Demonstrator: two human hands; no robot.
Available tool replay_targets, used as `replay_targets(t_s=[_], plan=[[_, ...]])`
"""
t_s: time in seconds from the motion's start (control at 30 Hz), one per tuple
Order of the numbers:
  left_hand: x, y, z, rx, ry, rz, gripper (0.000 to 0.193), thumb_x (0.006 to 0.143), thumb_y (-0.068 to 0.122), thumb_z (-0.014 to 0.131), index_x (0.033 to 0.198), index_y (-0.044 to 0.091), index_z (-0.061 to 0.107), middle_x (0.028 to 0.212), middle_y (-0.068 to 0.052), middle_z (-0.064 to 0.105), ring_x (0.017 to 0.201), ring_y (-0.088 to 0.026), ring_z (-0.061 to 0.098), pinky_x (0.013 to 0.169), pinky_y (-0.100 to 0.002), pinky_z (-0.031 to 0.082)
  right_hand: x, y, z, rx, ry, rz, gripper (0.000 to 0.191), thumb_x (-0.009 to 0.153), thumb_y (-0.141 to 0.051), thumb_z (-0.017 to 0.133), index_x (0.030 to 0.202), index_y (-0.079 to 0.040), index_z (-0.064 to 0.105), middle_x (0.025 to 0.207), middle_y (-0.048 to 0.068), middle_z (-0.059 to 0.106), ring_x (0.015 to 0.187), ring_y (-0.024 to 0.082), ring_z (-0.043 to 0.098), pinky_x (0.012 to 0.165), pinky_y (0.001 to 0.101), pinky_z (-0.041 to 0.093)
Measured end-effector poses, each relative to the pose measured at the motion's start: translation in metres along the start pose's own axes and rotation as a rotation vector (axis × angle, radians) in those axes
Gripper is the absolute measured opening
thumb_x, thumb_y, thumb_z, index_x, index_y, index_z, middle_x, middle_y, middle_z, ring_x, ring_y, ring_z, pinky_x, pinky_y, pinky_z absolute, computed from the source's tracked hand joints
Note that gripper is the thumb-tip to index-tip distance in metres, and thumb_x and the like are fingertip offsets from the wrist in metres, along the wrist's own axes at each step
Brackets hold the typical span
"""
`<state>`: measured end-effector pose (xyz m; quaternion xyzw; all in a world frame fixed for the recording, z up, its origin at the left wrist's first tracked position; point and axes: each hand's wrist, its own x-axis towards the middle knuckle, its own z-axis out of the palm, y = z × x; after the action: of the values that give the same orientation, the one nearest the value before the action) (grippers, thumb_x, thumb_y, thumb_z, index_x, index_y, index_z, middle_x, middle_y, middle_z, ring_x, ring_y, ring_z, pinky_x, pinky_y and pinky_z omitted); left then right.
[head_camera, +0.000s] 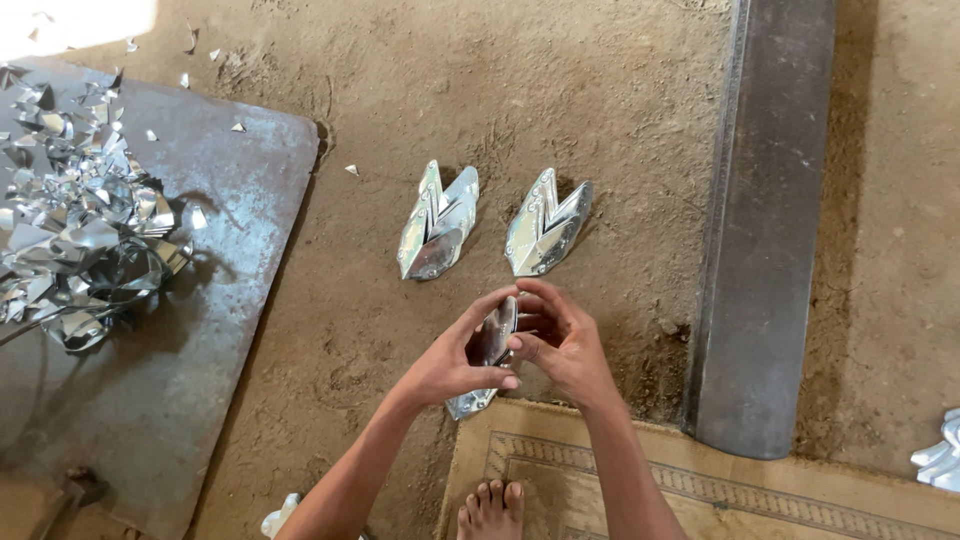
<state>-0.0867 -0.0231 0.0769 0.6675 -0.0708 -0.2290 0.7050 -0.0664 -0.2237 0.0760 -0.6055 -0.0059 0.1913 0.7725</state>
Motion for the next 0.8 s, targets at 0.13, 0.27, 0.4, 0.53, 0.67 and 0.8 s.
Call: replay_targets(t_s=[0.13, 0.27, 0.4, 0.53, 0.67, 0.8], plan=[[0.000, -0.004, -0.006, -0.034, 0.018, -0.049, 0.111, 0.069, 0.035, 0.093, 0.160, 0.013, 0.035, 0.152, -0.014, 0.052, 0.143, -0.029, 0.051, 0.120, -0.042, 0.040, 0.003, 0.006, 0.002, -0.019, 0.026, 0.045, 0.070, 0.074, -0.023, 0.088, 0.138, -0.010, 0.061, 0.119, 0.011, 0.073, 0.106, 0.020, 0.072, 0.093, 0.0376, 0.062], [0.003, -0.012, -0.012, -0.118, 0.061, -0.150, 0.115, 0.063, 0.038, 0.093, 0.158, 0.009, 0.035, 0.142, -0.016, 0.055, 0.129, -0.032, 0.058, 0.111, -0.046, 0.049, 0.010, 0.009, 0.003, 0.017, -0.015, 0.006, 0.062, 0.080, -0.021, 0.086, 0.135, -0.005, 0.062, 0.122, 0.012, 0.074, 0.112, 0.020, 0.072, 0.098, 0.0369, 0.060], [0.009, -0.021, -0.019, -0.230, 0.087, -0.085, 0.116, 0.067, 0.035, 0.095, 0.160, 0.007, 0.032, 0.146, -0.018, 0.053, 0.135, -0.029, 0.055, 0.115, -0.042, 0.044, 0.017, 0.019, 0.003, 0.079, -0.021, 0.018, 0.054, 0.085, -0.015, 0.083, 0.134, -0.003, 0.063, 0.122, 0.014, 0.073, 0.112, 0.021, 0.070, 0.097, 0.0375, 0.059], [0.013, -0.031, -0.030, -0.059, 0.167, -0.260, 0.116, 0.067, 0.035, 0.093, 0.165, 0.019, 0.033, 0.141, -0.025, 0.058, 0.127, -0.035, 0.062, 0.110, -0.043, 0.052, 0.033, 0.034, -0.003, -0.113, 0.067, 0.105, 0.047, 0.085, -0.010, 0.075, 0.131, -0.009, 0.067, 0.116, 0.013, 0.078, 0.106, 0.021, 0.075, 0.090, 0.0392, 0.060], [0.033, -0.044, -0.049, 0.537, 0.484, -0.113, 0.086, 0.074, 0.027, 0.085, 0.151, 0.030, 0.047, 0.177, -0.011, 0.020, 0.142, -0.034, 0.051, 0.108, -0.048, 0.055, 0.075, 0.040, -0.022, -0.416, 0.302, 0.193, 0.047, 0.087, -0.008, 0.072, 0.132, -0.023, 0.068, 0.116, 0.008, 0.077, 0.102, 0.021, 0.075, 0.085, 0.0418, 0.064], [0.049, -0.053, -0.085, 1.025, 0.676, 0.034, 0.091, 0.070, 0.016, 0.092, 0.148, 0.031, 0.049, 0.169, -0.013, 0.022, 0.151, -0.045, 0.031, 0.116, -0.062, 0.042, 0.096, 0.047, -0.041, -0.644, 0.484, 0.096, 0.046, 0.088, -0.010, 0.074, 0.132, -0.021, 0.065, 0.119, 0.010, 0.074, 0.104, 0.020, 0.073, 0.088, 0.0390, 0.062]])
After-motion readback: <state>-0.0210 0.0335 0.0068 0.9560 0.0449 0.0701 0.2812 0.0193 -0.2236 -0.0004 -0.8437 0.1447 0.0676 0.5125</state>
